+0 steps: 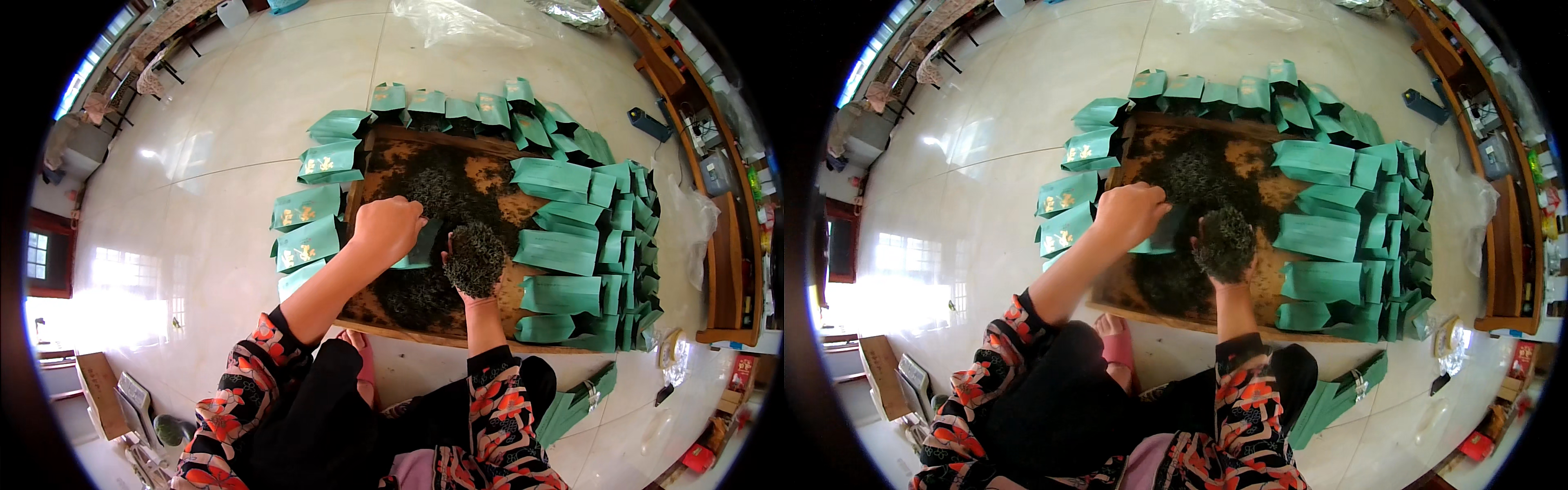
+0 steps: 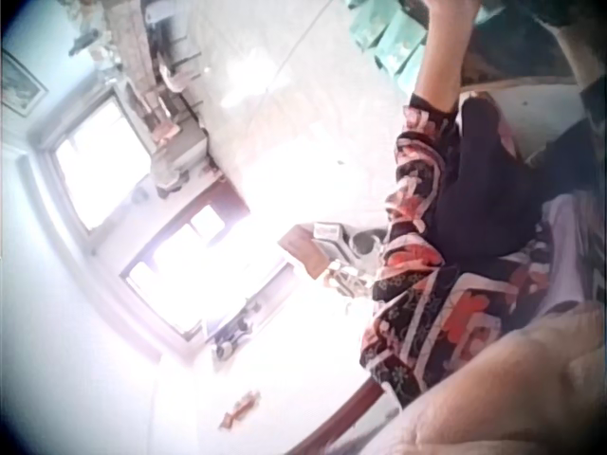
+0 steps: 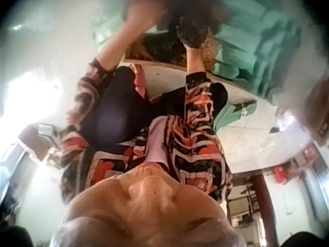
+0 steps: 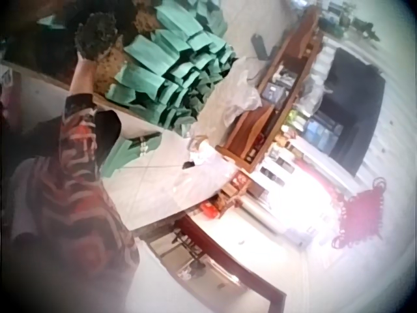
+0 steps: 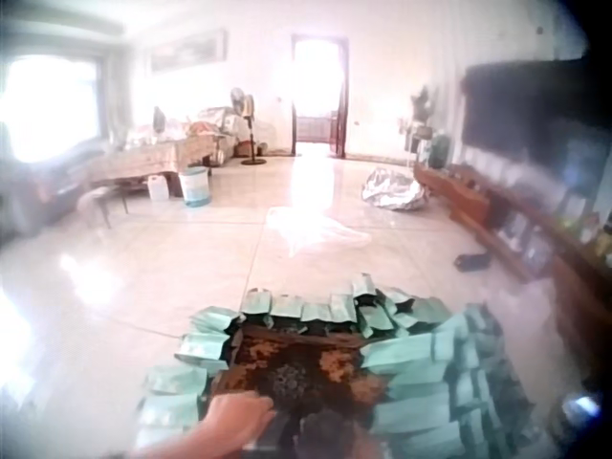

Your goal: The person scoops loose tea leaves from a wooden tray into small green paper packets by hand. They fold the top of each packet to seal it and place the finished packet on a growing stack to the right.

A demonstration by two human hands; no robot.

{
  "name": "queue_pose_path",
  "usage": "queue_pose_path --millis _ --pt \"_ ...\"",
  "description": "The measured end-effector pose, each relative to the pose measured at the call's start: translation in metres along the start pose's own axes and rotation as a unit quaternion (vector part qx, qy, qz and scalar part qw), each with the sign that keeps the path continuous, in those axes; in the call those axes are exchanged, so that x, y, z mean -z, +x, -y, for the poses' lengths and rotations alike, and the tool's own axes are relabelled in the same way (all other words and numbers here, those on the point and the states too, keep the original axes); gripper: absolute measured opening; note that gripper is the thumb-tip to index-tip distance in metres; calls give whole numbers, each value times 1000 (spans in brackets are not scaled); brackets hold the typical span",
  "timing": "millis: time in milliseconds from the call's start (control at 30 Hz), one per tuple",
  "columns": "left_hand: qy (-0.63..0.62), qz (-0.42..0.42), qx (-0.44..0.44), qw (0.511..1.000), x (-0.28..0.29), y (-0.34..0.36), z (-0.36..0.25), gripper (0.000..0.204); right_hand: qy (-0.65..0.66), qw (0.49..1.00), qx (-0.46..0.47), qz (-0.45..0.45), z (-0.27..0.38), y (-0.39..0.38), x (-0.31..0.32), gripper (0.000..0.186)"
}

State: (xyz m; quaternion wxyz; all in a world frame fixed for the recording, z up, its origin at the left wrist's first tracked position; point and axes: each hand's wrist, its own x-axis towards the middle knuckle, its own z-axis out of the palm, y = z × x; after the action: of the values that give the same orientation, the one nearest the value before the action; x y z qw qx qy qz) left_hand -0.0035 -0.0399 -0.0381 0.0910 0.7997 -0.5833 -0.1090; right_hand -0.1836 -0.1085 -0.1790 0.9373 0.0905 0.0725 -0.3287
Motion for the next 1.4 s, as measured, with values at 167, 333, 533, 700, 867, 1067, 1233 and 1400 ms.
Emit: queue_pose_path --millis 167,333,533,700,867,1067,1233,1400 --pt "33 71 -17 997 -14 25 -5 20 -44 999 19 -7 6 2 -27 49" --pt "40 97 -9 994 -20 33 -9 19 -45 998 20 40 13 5 -30 48" --pt "-2 98 -23 995 -28 33 -9 19 -25 999 25 11 16 4 -25 49" --pt "1 115 -9 993 -35 40 -11 19 20 999 29 -6 2 6 -59 49" --pt "-31 89 -2 996 -32 44 -16 19 -95 988 119 -42 -1 14 -61 42" --pt "-61 64 -7 996 -38 47 -12 20 -151 977 115 -95 -2 8 -75 38" --pt "-55 78 -7 995 -36 48 -18 20 -236 947 140 -168 -9 7 -94 39" --pt "-69 75 13 995 -33 46 -16 19 -364 893 185 -189 -19 8 -108 37"
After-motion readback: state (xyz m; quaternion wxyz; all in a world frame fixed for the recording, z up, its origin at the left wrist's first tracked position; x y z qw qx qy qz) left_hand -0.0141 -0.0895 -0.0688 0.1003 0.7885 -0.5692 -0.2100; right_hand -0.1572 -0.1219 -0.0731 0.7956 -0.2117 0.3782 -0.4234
